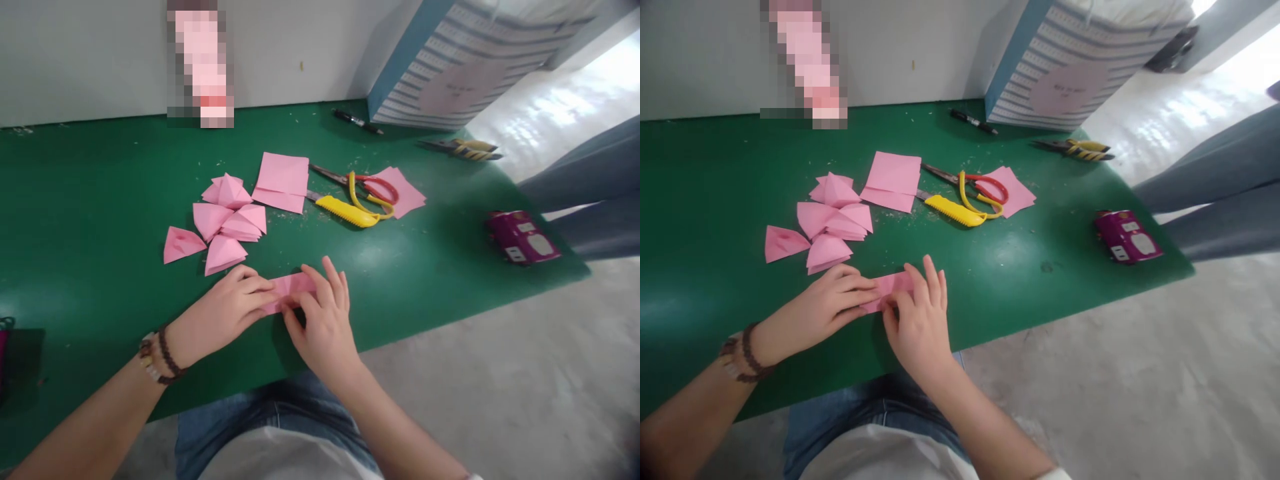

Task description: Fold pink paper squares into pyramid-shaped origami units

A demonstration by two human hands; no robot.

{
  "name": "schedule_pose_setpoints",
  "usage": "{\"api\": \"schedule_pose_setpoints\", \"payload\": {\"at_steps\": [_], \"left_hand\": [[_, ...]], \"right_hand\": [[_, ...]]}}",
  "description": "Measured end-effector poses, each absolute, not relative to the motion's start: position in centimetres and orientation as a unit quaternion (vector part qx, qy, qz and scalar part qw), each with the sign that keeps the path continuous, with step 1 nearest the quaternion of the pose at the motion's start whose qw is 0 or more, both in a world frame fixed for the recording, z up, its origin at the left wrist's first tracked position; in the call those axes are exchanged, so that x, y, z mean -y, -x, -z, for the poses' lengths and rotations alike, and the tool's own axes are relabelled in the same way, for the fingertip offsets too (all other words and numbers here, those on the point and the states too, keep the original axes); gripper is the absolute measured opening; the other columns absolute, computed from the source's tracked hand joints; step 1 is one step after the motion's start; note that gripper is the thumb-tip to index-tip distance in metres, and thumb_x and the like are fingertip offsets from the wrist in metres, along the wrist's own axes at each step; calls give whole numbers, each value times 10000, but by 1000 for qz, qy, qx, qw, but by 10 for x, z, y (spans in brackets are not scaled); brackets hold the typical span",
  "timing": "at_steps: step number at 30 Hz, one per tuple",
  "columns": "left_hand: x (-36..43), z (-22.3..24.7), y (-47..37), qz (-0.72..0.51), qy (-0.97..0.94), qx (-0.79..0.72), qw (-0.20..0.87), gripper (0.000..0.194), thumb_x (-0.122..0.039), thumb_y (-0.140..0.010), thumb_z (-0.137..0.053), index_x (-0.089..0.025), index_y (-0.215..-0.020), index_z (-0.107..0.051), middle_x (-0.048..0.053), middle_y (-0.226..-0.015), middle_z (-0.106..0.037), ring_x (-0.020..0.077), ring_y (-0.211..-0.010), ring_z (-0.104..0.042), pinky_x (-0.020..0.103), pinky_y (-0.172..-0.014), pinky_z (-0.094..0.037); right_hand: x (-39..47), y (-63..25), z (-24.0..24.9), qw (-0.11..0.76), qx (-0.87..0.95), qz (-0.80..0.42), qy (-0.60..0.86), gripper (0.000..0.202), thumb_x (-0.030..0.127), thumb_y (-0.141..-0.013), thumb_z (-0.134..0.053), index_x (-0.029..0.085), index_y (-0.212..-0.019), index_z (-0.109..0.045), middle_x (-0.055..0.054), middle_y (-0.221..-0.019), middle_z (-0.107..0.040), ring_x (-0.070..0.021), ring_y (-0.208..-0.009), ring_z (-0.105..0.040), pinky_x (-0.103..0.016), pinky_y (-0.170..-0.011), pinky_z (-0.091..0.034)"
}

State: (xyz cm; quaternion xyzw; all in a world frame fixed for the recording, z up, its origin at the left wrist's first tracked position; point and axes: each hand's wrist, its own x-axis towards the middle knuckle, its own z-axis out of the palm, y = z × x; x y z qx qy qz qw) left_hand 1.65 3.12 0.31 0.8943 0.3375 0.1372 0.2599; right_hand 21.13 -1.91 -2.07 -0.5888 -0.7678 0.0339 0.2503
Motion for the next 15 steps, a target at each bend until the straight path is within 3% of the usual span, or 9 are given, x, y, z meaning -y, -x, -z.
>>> {"api": "schedule_pose_setpoints", "payload": {"at_steps": [15], "left_hand": [[-31, 0, -11, -115, -912, -323, 225, 282, -142, -952, -524, -298, -1073, -725, 36, -1220, -641, 210, -1090, -496, 387, -923, -513]], "right_hand": [[15, -255, 28, 245, 753, -7, 610, 150, 307, -937, -555, 197, -857, -618, -141, -1274, -575, -376, -1410, -344, -674, -1094, -322]]}}
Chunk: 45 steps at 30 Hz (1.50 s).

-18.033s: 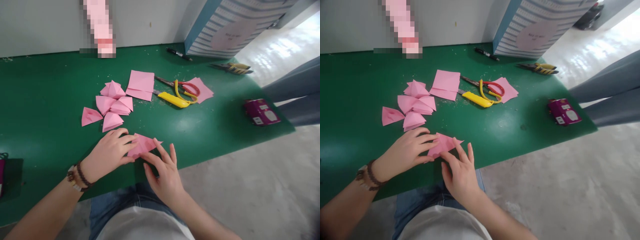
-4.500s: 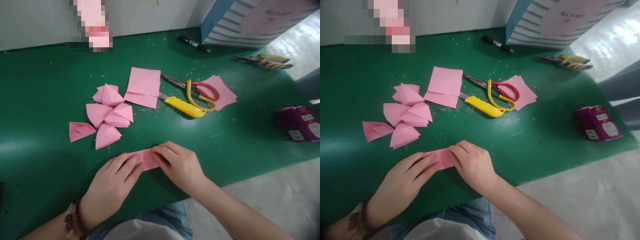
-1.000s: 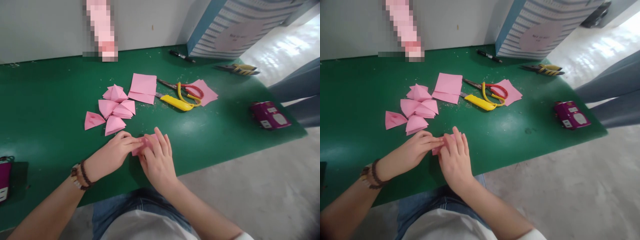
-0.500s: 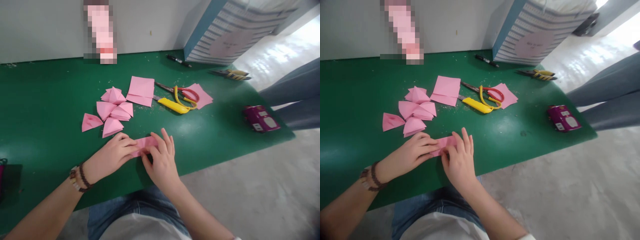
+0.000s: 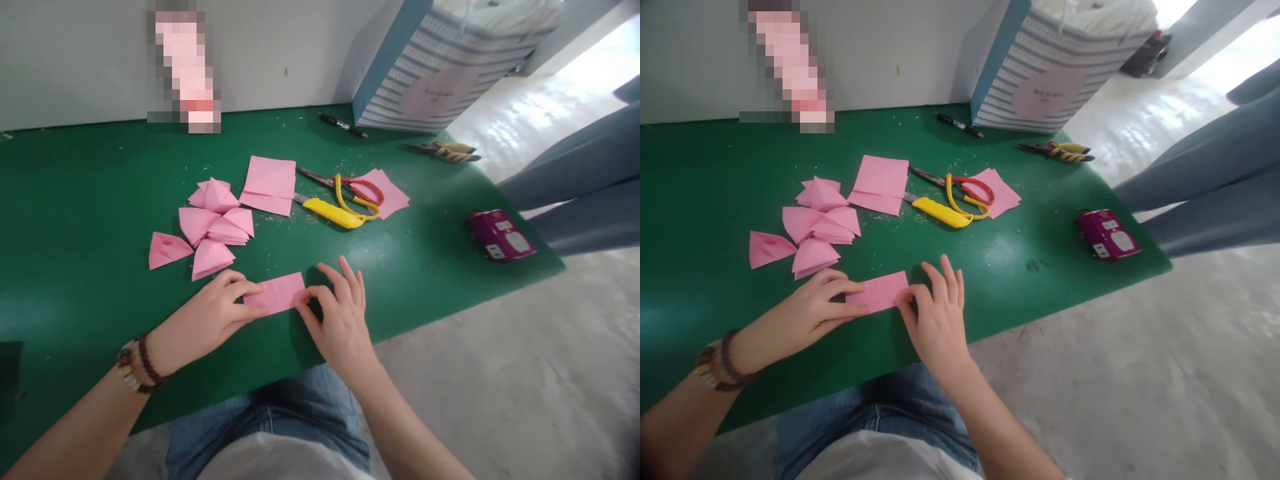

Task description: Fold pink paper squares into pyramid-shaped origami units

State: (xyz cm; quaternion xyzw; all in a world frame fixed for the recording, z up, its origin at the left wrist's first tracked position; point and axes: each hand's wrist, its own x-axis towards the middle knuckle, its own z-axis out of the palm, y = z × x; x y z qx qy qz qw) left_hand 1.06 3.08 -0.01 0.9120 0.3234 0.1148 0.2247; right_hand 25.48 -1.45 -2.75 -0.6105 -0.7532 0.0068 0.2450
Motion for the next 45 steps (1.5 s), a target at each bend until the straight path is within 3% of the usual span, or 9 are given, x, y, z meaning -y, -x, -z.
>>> {"api": "schedule_pose_setpoints", "payload": {"at_steps": [5, 10, 17, 20, 24, 29, 33, 38, 45], "left_hand": [[-33, -2, -8, -114, -924, -303, 204, 277, -108, -928, -539, -272, -1038, -734, 42, -1266, -635, 215, -1118, -508, 390, -945, -510], [-32, -5, -10, -135, -925, -302, 187, 250, -131, -943, -524, -253, -1070, -701, 38, -1268, -634, 218, -1120, -518, 392, -944, -505], [-16, -5, -24, -269, -887, -374, 33, 333, -225, -909, -621, -243, -1239, -583, 65, -1111, -676, 229, -1064, -580, 416, -962, -486], [-14, -5, -29, -254, -889, -379, 46, 241, -172, -927, -568, -210, -1157, -631, 48, -954, -697, 201, -922, -595, 386, -877, -513], [-15, -9, -29, -288, -889, -355, 6, 152, -115, -924, -549, -194, -870, -668, 26, -835, -699, 179, -840, -605, 343, -756, -520], [-16, -10, -28, -268, -910, -312, -39, 214, -61, -916, -528, -169, -779, -651, 29, -1170, -710, 256, -1203, -568, 405, -926, -500], [-20, -4, -25, -183, -944, -270, 43, 270, -9, -906, -463, -159, -927, -687, 35, -1208, -696, 249, -1345, -462, 457, -1111, -402], [-23, -2, -22, -130, -940, -302, 88, 294, -270, -939, -534, -149, -1183, -645, 76, -1340, -616, 358, -1427, -319, 600, -1135, -316], [-19, 4, -26, -130, -944, -299, 41, 241, -136, -940, -525, -128, -1142, -657, 89, -1242, -653, 281, -1207, -550, 441, -1013, -496]], "right_hand": [[9, -258, 31, 257, 742, -39, 618, 244, 355, -912, -584, 196, -1096, -593, -163, -1328, -549, -399, -1414, -331, -708, -1080, -310], [3, -254, 26, 319, 739, -84, 587, 36, 248, -890, -595, 215, -874, -592, -113, -1225, -595, -358, -1368, -412, -681, -1088, -324], [11, -238, 15, 430, 735, 29, 524, 131, 174, -836, -683, 273, -791, -610, 22, -803, -632, -215, -1041, -601, -531, -1119, -342], [17, -240, 13, 418, 782, 50, 459, 161, 156, -846, -676, 303, -810, -621, 72, -832, -719, -184, -976, -605, -468, -1096, -365], [20, -250, 10, 396, 828, 86, 387, 160, 151, -884, -618, 304, -843, -641, 84, -978, -764, -166, -874, -576, -346, -897, -473], [15, -260, 12, 337, 865, 81, 363, 126, 167, -936, -556, 234, -930, -662, 11, -1111, -749, -182, -933, -557, -327, -837, -465], [11, -266, 13, 281, 886, 69, 362, 241, 155, -987, -472, 244, -923, -686, 44, -1055, -761, -171, -934, -570, -316, -821, -457], [7, -272, 8, 239, 915, 40, 322, 328, 156, -1023, -389, 241, -967, -702, 49, -1081, -753, -160, -917, -581, -300, -752, -464], [-2, -268, 14, 271, 907, -86, 312, 186, 162, -989, -495, 186, -1035, -673, -25, -977, -756, -168, -883, -617, -310, -742, -502]]}}
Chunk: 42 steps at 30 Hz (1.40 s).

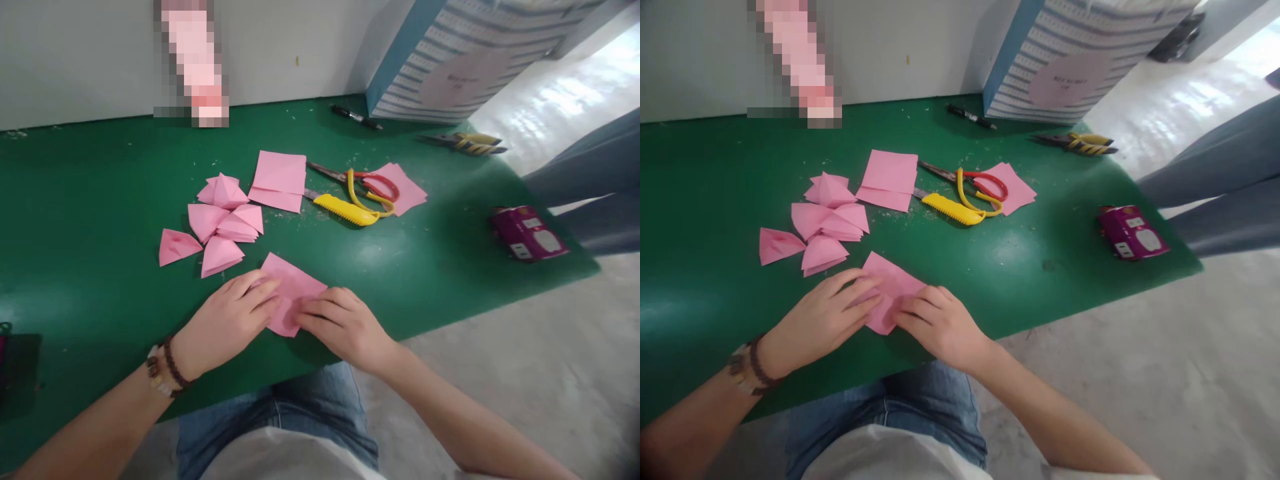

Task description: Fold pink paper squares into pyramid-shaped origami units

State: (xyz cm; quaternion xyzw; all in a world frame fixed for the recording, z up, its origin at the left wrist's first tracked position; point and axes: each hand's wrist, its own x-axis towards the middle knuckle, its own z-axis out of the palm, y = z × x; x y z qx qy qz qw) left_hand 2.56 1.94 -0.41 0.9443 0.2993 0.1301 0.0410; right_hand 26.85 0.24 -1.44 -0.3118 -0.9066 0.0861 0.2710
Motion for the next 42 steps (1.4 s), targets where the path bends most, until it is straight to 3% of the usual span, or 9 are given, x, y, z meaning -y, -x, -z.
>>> {"api": "schedule_pose_setpoints", "payload": {"at_steps": [4, 8, 15, 35, 42], "left_hand": [[-18, 5, -24, -169, -943, -278, 68, 227, -81, -932, -519, -108, -1113, -654, 69, -1066, -704, 209, -1035, -626, 361, -947, -543], [-17, 4, -24, -194, -943, -257, 79, 243, -57, -939, -471, -92, -1108, -642, 71, -1057, -710, 194, -1027, -635, 343, -944, -544], [-17, 2, -22, -136, -953, -254, 93, 362, -92, -943, -465, -170, -1274, -589, 78, -1106, -676, 222, -1056, -609, 362, -867, -555], [-17, 1, -24, -124, -952, -260, 102, 325, -83, -954, -426, -141, -1204, -625, 79, -1117, -675, 224, -1087, -588, 362, -885, -525], [-18, 2, -22, -118, -959, -242, 84, 369, -103, -983, -375, -143, -1298, -565, 58, -1243, -659, 219, -1074, -597, 357, -819, -498]], "right_hand": [[-5, -259, 13, 281, 848, -192, 406, 85, 182, -938, -595, 193, -999, -654, -21, -854, -730, -166, -797, -591, -316, -742, -518], [-6, -252, 10, 277, 819, -244, 439, 95, 127, -917, -588, 202, -909, -647, -12, -830, -715, -164, -777, -578, -325, -746, -510], [-4, -250, 11, 286, 810, -244, 449, 105, 119, -895, -614, 191, -924, -685, -27, -875, -726, -176, -831, -594, -350, -790, -523], [-5, -249, 10, 268, 820, -228, 452, 145, 114, -901, -584, 178, -920, -713, -45, -847, -722, -183, -801, -582, -362, -764, -541], [-6, -248, 9, 269, 819, -224, 455, 162, 103, -895, -574, 183, -923, -712, -42, -842, -727, -184, -799, -591, -360, -763, -541]]}}
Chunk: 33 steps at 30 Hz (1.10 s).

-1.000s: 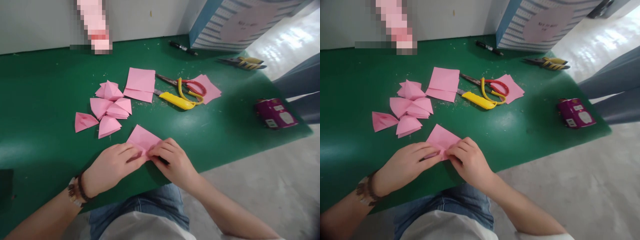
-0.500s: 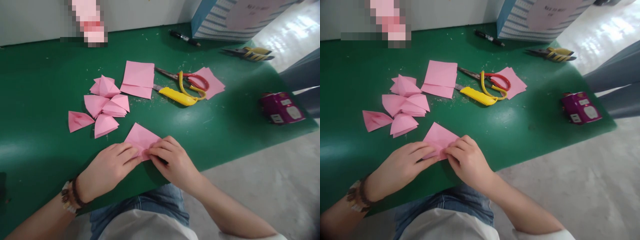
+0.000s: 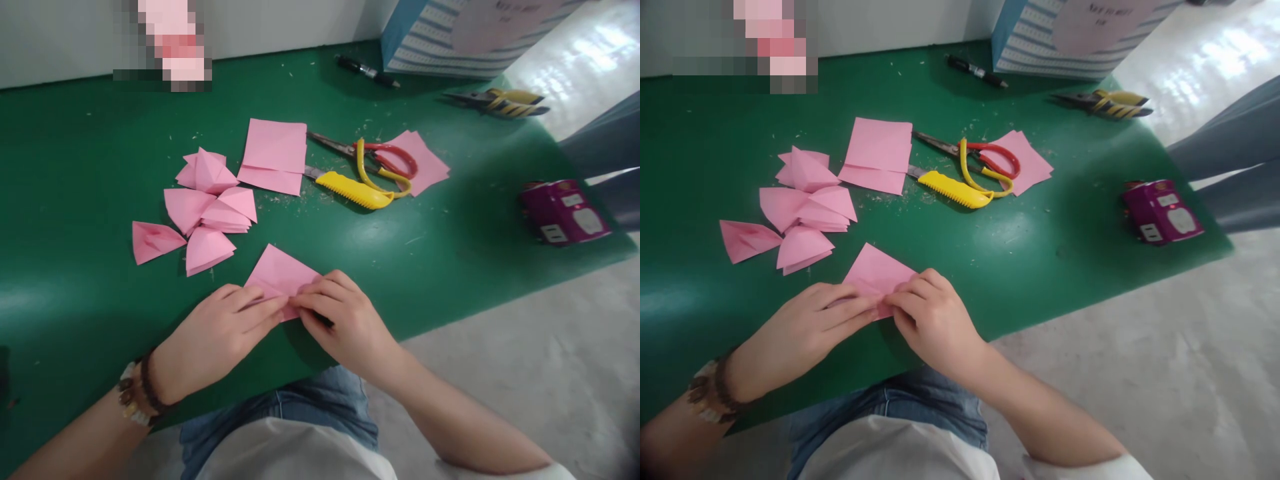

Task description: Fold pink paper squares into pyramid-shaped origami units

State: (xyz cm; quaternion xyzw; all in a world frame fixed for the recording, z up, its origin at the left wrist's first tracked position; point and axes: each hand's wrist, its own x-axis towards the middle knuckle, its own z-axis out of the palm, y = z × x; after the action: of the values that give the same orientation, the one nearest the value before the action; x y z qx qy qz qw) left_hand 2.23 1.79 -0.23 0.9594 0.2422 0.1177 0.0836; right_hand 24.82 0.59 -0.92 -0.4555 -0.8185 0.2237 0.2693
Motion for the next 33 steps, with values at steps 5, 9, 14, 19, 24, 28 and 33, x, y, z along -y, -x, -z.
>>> {"api": "schedule_pose_setpoints", "payload": {"at_steps": [5, 9, 14, 19, 24, 28, 33], "left_hand": [[-18, 3, -21, -110, -957, -248, 101, 394, -95, -981, -359, -158, -1314, -561, 53, -1241, -662, 220, -1097, -589, 368, -843, -495], [-20, 3, -20, -105, -953, -249, 134, 403, -98, -971, -395, -170, -1341, -541, 43, -1238, -665, 230, -1131, -569, 397, -895, -511], [-24, 4, -18, -111, -944, -252, 183, 404, -75, -942, -472, -207, -1308, -579, 25, -1256, -666, 201, -1161, -552, 388, -998, -499], [-28, 0, -19, -110, -945, -243, 191, 362, -75, -928, -520, -190, -1256, -621, 27, -1243, -676, 202, -1152, -545, 382, -1011, -504], [-29, -2, -22, -129, -942, -246, 190, 290, -101, -959, -483, -150, -1189, -653, 37, -1229, -684, 200, -1133, -555, 372, -1000, -517], [-28, -1, -22, -134, -935, -257, 203, 273, -117, -968, -480, -146, -1172, -659, 37, -1231, -682, 194, -1154, -543, 369, -1009, -516], [-27, 1, -22, -132, -927, -269, 228, 294, -116, -971, -468, -150, -1206, -642, 44, -1232, -678, 192, -1153, -548, 375, -996, -525]], "right_hand": [[-5, -247, 10, 275, 819, -219, 454, 164, 90, -892, -572, 176, -917, -710, -38, -837, -731, -179, -784, -593, -361, -748, -536], [-5, -247, 11, 273, 819, -215, 456, 178, 99, -899, -563, 197, -915, -710, -34, -838, -735, -183, -785, -601, -368, -739, -533], [-3, -249, 13, 266, 824, -203, 458, 170, 108, -910, -560, 199, -935, -702, -40, -859, -723, -191, -810, -595, -359, -747, -520], [9, -245, 12, 266, 830, -79, 484, 66, 169, -896, -626, 198, -906, -686, -60, -883, -694, -216, -861, -555, -364, -756, -463], [19, -231, 11, 245, 839, -18, 486, 122, 181, -901, -614, 216, -786, -640, -32, -775, -643, -204, -809, -490, -342, -698, -375], [20, -226, 11, 223, 849, -20, 478, 156, 187, -919, -588, 213, -772, -632, -30, -742, -618, -199, -783, -467, -342, -684, -351], [22, -220, 13, 224, 862, -1, 456, 176, 173, -916, -596, 205, -746, -627, -21, -719, -624, -194, -763, -460, -345, -669, -340]]}}
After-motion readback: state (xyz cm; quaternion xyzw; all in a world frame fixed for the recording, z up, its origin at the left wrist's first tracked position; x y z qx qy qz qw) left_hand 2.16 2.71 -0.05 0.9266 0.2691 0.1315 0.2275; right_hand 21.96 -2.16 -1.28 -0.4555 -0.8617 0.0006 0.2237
